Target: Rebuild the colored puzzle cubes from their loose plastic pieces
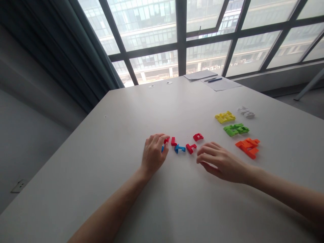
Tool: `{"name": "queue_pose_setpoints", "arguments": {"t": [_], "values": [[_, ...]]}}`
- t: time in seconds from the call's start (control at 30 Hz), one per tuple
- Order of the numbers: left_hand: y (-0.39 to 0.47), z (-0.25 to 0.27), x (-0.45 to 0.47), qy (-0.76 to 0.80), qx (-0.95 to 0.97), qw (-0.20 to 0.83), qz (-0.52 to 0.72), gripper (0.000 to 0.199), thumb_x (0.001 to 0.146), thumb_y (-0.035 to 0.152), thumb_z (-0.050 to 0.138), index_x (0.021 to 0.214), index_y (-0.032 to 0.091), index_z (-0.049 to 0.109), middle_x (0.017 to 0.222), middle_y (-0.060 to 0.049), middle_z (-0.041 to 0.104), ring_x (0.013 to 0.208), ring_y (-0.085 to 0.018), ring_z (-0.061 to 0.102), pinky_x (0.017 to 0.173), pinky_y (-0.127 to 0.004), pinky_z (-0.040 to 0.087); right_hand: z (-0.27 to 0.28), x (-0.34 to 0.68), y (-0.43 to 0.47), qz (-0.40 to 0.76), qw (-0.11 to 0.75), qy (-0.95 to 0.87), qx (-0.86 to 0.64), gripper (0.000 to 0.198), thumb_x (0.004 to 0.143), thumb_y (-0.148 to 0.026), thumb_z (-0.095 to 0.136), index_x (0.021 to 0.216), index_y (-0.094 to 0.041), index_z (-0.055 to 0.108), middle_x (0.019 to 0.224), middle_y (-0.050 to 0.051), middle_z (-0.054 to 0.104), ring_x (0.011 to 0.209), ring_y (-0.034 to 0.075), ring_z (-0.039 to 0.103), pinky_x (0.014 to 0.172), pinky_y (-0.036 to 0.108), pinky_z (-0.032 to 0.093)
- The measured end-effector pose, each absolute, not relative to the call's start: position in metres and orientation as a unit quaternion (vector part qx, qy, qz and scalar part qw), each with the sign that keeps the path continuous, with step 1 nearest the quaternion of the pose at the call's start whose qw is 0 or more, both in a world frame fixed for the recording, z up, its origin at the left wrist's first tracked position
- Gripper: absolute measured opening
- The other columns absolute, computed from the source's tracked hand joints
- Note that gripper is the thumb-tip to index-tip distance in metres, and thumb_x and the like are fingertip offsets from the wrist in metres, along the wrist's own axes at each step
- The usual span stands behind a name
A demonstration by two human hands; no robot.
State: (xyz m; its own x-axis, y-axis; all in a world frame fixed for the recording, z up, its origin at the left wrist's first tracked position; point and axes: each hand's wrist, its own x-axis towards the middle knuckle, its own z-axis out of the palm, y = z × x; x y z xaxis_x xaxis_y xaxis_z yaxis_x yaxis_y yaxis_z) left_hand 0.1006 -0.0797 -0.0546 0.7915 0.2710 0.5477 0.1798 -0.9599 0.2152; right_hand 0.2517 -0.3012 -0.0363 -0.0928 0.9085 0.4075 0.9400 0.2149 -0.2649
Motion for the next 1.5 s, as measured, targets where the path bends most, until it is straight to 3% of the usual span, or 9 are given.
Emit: {"name": "queue_pose_setpoints", "arguments": {"t": [0.27,0.53,0.7,1.07,1.23,1.5], "values": [[-0.069,-0.056,0.1,0.215,0.932,0.086,0.277,0.022,0.089,0.016,0.05,0.106,0.022,0.063,0.112,-0.005,0.065,0.107,-0.024,0.056,0.092,-0.041,0.041,-0.06,0.252,-0.256,-0.108,0.328,-0.599,-0.722,0.02,0.092,-0.017,0.047,0.108,-0.023,0.059,0.108,0.009,0.06,0.103,0.022,0.051,0.089,0.041,0.039],[-0.067,-0.06,0.102,0.196,0.939,0.135,0.25,0.024,0.087,0.017,0.052,0.108,0.021,0.062,0.112,-0.006,0.064,0.108,-0.024,0.055,0.095,-0.04,0.043,-0.066,0.265,-0.259,-0.025,0.363,-0.53,-0.766,0.029,0.082,-0.009,0.045,0.103,-0.021,0.061,0.106,0.007,0.063,0.104,0.023,0.054,0.091,0.041,0.044],[-0.066,-0.062,0.102,0.171,0.934,0.152,0.274,0.024,0.086,0.013,0.052,0.108,0.02,0.061,0.11,-0.007,0.064,0.106,-0.024,0.056,0.095,-0.041,0.046,-0.066,0.265,-0.259,-0.036,0.374,-0.543,-0.751,0.034,0.077,-0.004,0.045,0.103,-0.022,0.061,0.105,0.008,0.063,0.103,0.023,0.055,0.089,0.041,0.045],[-0.065,-0.062,0.102,0.1,0.909,0.238,0.326,0.029,0.089,0.004,0.04,0.106,0.019,0.059,0.106,-0.007,0.062,0.105,-0.019,0.057,0.095,-0.038,0.049,-0.066,0.261,-0.26,-0.035,0.31,-0.593,-0.742,0.019,0.082,-0.018,0.059,0.099,-0.025,0.062,0.101,0.004,0.069,0.116,0.027,0.049,0.099,0.046,0.034],[-0.065,-0.062,0.102,0.107,0.891,0.275,0.346,0.028,0.09,0.006,0.04,0.105,0.019,0.059,0.106,-0.007,0.062,0.104,-0.018,0.058,0.09,-0.035,0.051,-0.069,0.263,-0.26,-0.047,0.316,-0.593,-0.739,0.014,0.086,-0.019,0.059,0.098,-0.026,0.063,0.098,0.003,0.07,0.113,0.025,0.052,0.097,0.044,0.036],[-0.075,-0.057,0.1,0.044,0.926,0.185,0.327,0.02,0.091,0.014,0.049,0.107,0.02,0.06,0.106,-0.007,0.063,0.102,-0.019,0.057,0.092,-0.036,0.049,-0.065,0.261,-0.259,-0.063,0.35,-0.576,-0.736,0.017,0.086,-0.018,0.058,0.101,-0.024,0.062,0.096,0.004,0.071,0.1,0.022,0.061,0.092,0.041,0.041]]}}
